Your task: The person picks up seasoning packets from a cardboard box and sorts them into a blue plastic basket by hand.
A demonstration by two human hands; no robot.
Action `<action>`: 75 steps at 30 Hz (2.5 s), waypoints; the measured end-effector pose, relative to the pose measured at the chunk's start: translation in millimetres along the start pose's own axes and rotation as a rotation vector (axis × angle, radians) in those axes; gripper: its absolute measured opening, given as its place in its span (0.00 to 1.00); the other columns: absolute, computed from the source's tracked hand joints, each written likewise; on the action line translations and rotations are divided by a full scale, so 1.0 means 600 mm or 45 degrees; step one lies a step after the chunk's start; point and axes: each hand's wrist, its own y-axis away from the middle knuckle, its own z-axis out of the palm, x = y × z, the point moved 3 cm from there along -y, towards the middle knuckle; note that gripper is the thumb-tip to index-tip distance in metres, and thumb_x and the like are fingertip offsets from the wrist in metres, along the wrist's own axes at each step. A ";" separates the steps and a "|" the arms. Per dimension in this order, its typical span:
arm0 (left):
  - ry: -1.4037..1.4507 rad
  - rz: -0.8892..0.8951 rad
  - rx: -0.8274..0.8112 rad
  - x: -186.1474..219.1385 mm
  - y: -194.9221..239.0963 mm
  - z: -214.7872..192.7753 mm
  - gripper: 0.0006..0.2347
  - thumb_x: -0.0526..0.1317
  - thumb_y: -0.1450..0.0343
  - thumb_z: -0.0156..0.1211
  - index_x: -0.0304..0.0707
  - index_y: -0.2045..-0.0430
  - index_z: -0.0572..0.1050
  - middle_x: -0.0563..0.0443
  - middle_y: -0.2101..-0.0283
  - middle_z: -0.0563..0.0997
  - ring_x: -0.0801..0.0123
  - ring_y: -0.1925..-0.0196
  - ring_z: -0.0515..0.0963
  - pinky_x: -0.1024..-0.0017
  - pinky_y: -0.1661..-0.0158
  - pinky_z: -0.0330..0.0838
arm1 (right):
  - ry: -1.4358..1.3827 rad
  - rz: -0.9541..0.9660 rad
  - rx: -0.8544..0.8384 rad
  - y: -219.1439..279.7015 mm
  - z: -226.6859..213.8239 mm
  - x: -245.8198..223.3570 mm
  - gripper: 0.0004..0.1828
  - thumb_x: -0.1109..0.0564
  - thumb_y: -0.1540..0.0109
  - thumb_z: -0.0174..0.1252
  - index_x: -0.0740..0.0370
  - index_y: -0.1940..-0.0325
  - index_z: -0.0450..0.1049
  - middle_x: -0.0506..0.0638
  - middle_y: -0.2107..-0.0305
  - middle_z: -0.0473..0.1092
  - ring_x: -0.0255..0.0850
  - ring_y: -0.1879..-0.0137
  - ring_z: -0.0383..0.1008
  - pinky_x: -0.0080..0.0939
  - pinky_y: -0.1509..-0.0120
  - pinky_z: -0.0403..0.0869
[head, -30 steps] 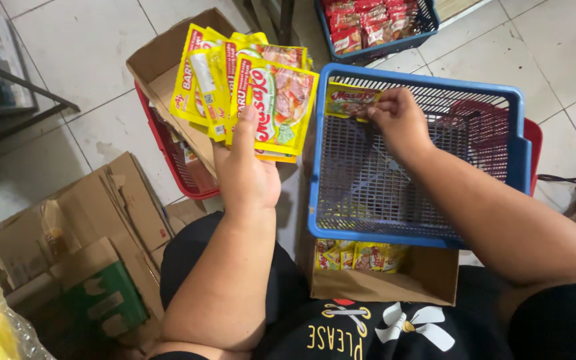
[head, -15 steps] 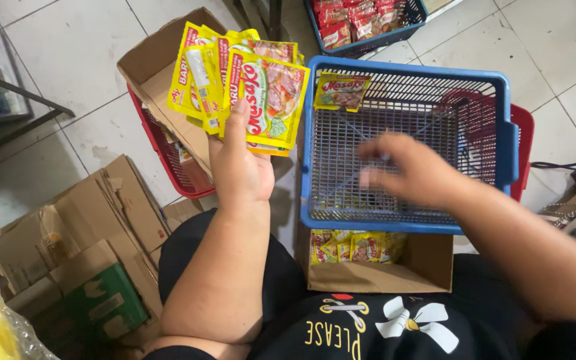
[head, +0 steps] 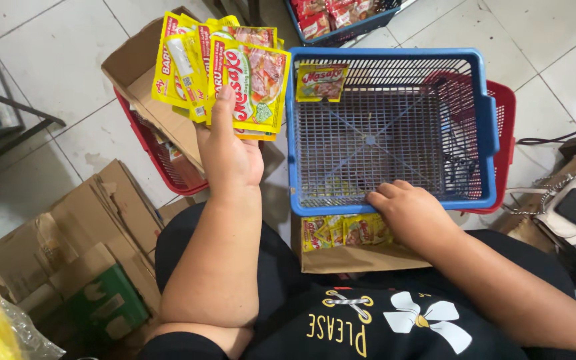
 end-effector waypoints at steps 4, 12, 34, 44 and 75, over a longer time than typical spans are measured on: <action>-0.026 -0.020 0.007 -0.005 0.003 0.000 0.21 0.33 0.26 0.61 0.33 0.38 0.64 0.44 0.41 0.76 0.61 0.41 0.79 0.59 0.42 0.77 | -0.047 0.009 0.054 0.015 -0.005 -0.008 0.22 0.62 0.50 0.60 0.57 0.51 0.74 0.50 0.61 0.73 0.50 0.51 0.74 0.48 0.49 0.75; -0.038 -0.028 0.040 -0.011 0.002 -0.006 0.22 0.33 0.27 0.63 0.33 0.38 0.64 0.44 0.41 0.76 0.61 0.41 0.79 0.60 0.42 0.77 | -0.030 -0.010 0.100 0.010 0.023 -0.020 0.17 0.61 0.45 0.56 0.57 0.52 0.74 0.51 0.61 0.73 0.50 0.51 0.74 0.47 0.50 0.76; -0.054 -0.031 0.000 -0.011 0.005 -0.005 0.21 0.34 0.26 0.62 0.33 0.38 0.65 0.45 0.40 0.75 0.61 0.41 0.79 0.59 0.42 0.77 | 0.028 0.002 0.241 0.041 0.005 -0.022 0.23 0.62 0.49 0.58 0.57 0.49 0.75 0.47 0.61 0.73 0.47 0.54 0.72 0.44 0.53 0.75; -0.042 -0.043 0.002 -0.008 0.005 -0.004 0.22 0.33 0.26 0.63 0.33 0.38 0.64 0.44 0.41 0.76 0.61 0.41 0.79 0.58 0.42 0.77 | 0.039 0.030 0.159 0.031 0.021 -0.022 0.22 0.62 0.48 0.58 0.57 0.49 0.75 0.49 0.60 0.74 0.48 0.51 0.74 0.45 0.51 0.76; -0.120 -0.547 -0.375 -0.086 0.066 0.028 0.21 0.35 0.26 0.63 0.28 0.39 0.68 0.41 0.43 0.78 0.61 0.42 0.79 0.62 0.41 0.74 | -1.711 0.138 0.614 -0.070 -0.152 0.041 0.06 0.66 0.34 0.59 0.67 0.53 0.72 0.49 0.61 0.76 0.34 0.55 0.78 0.36 0.47 0.79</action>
